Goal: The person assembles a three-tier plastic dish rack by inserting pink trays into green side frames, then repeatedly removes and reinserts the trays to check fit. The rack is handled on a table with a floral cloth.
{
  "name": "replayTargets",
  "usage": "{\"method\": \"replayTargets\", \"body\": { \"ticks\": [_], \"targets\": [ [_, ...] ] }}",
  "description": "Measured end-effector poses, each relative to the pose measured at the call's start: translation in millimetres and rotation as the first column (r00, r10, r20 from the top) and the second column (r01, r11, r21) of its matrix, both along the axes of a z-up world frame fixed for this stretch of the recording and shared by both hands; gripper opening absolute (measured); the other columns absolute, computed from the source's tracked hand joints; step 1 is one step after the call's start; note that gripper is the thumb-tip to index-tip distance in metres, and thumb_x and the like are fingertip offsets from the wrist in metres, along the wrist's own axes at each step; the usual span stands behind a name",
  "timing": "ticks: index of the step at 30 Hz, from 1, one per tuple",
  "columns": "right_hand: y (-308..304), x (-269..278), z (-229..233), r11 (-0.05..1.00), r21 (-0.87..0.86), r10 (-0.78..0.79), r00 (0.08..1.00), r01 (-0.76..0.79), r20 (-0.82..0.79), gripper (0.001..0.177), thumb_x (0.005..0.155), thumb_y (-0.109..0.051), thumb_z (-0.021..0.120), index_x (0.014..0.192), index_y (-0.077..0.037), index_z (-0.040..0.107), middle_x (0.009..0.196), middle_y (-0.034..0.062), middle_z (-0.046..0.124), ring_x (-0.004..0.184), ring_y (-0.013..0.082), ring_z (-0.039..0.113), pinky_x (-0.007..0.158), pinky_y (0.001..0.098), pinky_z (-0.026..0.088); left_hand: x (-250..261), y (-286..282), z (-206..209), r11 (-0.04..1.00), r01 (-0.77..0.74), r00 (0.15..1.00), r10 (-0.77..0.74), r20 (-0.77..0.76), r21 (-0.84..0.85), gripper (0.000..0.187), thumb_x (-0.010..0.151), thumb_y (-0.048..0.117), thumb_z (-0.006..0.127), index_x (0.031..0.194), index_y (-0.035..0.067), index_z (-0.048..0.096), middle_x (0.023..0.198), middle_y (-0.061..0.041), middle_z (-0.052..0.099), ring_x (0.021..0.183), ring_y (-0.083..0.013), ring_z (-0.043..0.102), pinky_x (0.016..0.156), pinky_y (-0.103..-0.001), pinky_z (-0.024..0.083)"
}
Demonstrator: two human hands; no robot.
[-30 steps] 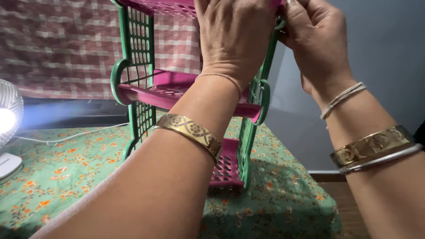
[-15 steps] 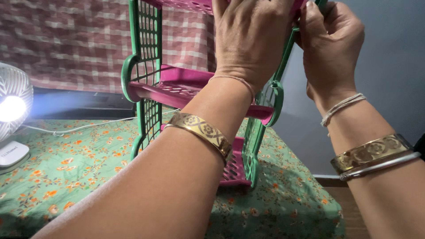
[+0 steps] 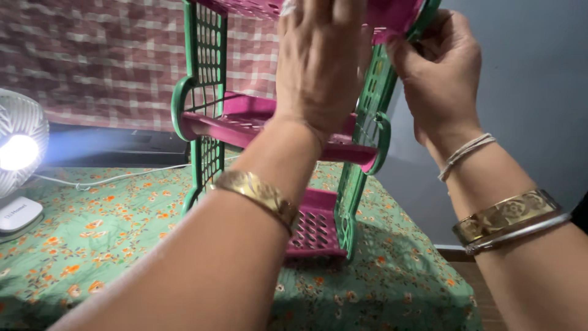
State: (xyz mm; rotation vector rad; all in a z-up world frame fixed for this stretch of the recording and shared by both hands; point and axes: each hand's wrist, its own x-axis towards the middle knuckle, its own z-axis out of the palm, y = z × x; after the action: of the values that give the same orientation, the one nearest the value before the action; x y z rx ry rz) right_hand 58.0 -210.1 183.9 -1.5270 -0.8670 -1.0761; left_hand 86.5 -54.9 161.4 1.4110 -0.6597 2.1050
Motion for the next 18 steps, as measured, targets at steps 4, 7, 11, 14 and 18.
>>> {"method": "replayTargets", "body": {
  "ticks": [4,7,11,14,18],
  "targets": [
    [-1.5,11.8,-1.5,0.998,0.012,-0.070,0.994,0.069,0.082,0.018,0.102,0.000,0.079,0.110,-0.003,0.063,0.105,0.0017,0.069,0.096,0.0072,0.065,0.088,0.0247,0.057,-10.5,-22.4,-17.6,0.907,0.118,0.987,-0.151,-0.051,-0.404,0.059,0.084,0.024,0.080,0.129,0.006,0.046,0.123,-0.010,0.059,0.124,-0.0327,0.057,0.112,-0.049,0.046],
    [-4.4,16.3,-3.1,0.997,0.021,-0.076,0.992,0.075,0.100,0.018,0.102,-0.002,0.081,0.106,-0.003,0.064,0.101,0.0005,0.069,0.092,0.0064,0.064,0.084,0.0241,0.056,5.4,-39.4,2.9,0.478,0.531,0.599,-0.796,-0.089,-0.700,0.090,0.070,0.050,0.094,0.127,-0.003,0.048,0.112,-0.008,0.064,0.097,-0.0209,0.066,0.090,-0.041,0.058],
    [-5.2,20.9,-3.0,0.980,0.015,-0.199,0.964,0.200,0.179,0.023,0.102,-0.003,0.087,0.103,-0.001,0.064,0.099,0.0030,0.072,0.089,0.0081,0.065,0.083,0.0255,0.057,32.2,-42.6,19.3,0.116,0.830,-0.021,-0.971,-0.238,-0.545,0.053,0.078,0.052,0.080,0.096,0.003,0.074,0.094,-0.004,0.073,0.082,-0.0134,0.064,0.076,-0.038,0.055],
    [-6.7,19.3,1.6,0.990,0.000,-0.140,0.982,0.141,0.128,0.019,0.096,0.001,0.082,0.102,-0.003,0.065,0.101,0.0033,0.074,0.094,0.0092,0.072,0.085,0.0249,0.061,42.7,-47.6,36.6,-0.023,0.775,-0.213,-0.951,-0.226,-0.631,0.046,0.079,0.049,0.080,0.091,0.005,0.072,0.084,-0.002,0.066,0.074,-0.0128,0.061,0.067,-0.038,0.052],
    [-15.1,7.8,3.7,0.989,-0.136,0.058,0.998,-0.052,0.040,0.012,0.104,0.002,0.075,0.109,-0.003,0.065,0.107,0.0054,0.075,0.099,0.0131,0.073,0.091,0.0287,0.063,46.3,-45.0,43.2,-0.170,0.781,-0.343,-0.921,-0.184,-0.601,0.043,0.081,0.042,0.077,0.096,0.003,0.070,0.086,-0.006,0.068,0.075,-0.0161,0.065,0.069,-0.037,0.059]
  ]
}}
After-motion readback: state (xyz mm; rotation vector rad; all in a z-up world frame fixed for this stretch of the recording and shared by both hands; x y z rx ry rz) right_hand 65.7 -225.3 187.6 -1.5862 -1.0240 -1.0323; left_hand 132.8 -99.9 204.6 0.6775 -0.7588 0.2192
